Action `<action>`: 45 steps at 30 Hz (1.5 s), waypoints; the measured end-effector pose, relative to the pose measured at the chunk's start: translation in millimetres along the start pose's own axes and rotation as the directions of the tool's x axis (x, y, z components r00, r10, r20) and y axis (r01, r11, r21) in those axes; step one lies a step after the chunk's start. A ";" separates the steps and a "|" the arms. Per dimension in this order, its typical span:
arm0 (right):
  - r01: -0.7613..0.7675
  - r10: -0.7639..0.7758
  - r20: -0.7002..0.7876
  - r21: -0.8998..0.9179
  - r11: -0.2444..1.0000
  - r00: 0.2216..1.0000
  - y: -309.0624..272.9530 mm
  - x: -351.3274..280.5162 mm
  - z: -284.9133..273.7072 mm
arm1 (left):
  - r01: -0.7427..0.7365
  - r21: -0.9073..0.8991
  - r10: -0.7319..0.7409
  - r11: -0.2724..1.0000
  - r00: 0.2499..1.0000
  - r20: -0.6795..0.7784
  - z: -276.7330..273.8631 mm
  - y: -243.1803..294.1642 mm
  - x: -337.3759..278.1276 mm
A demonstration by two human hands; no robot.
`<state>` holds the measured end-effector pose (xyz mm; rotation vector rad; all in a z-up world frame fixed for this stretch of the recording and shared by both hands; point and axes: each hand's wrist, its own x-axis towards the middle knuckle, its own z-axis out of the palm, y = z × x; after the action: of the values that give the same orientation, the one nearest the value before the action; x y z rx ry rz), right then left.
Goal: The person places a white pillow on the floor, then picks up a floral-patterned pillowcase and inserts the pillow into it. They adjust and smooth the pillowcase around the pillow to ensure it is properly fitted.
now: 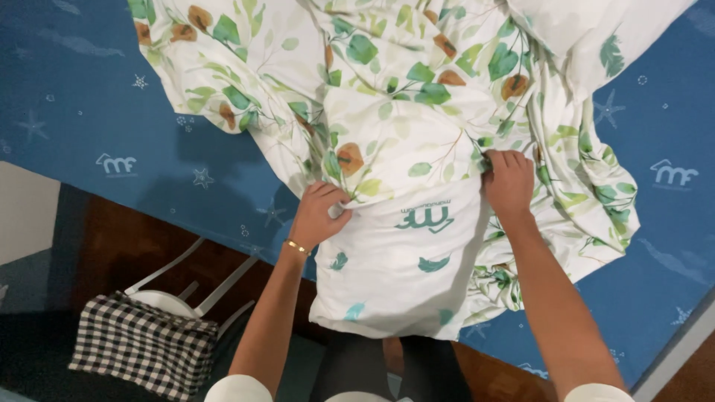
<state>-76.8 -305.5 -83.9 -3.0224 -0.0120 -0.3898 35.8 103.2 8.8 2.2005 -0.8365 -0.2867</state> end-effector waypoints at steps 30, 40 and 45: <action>-0.012 -0.004 0.087 0.180 0.984 0.996 -15.4 -38.3 -10.9 | -0.188 0.462 0.196 0.867 0.980 0.032 78.8 66.1 67.8; -0.133 0.143 0.230 -0.057 0.989 0.963 19.9 -61.3 0.8 | -0.340 0.130 0.324 0.932 0.937 0.129 93.5 112.9 18.3; -0.413 0.196 0.732 0.126 0.902 0.653 8.7 -80.7 15.3 | -0.323 0.331 0.319 0.887 0.945 0.068 69.3 58.1 42.4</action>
<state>-150.9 -312.5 -119.9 -2.6008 0.3585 0.7558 10.0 6.8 4.9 2.3198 -1.3206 0.0120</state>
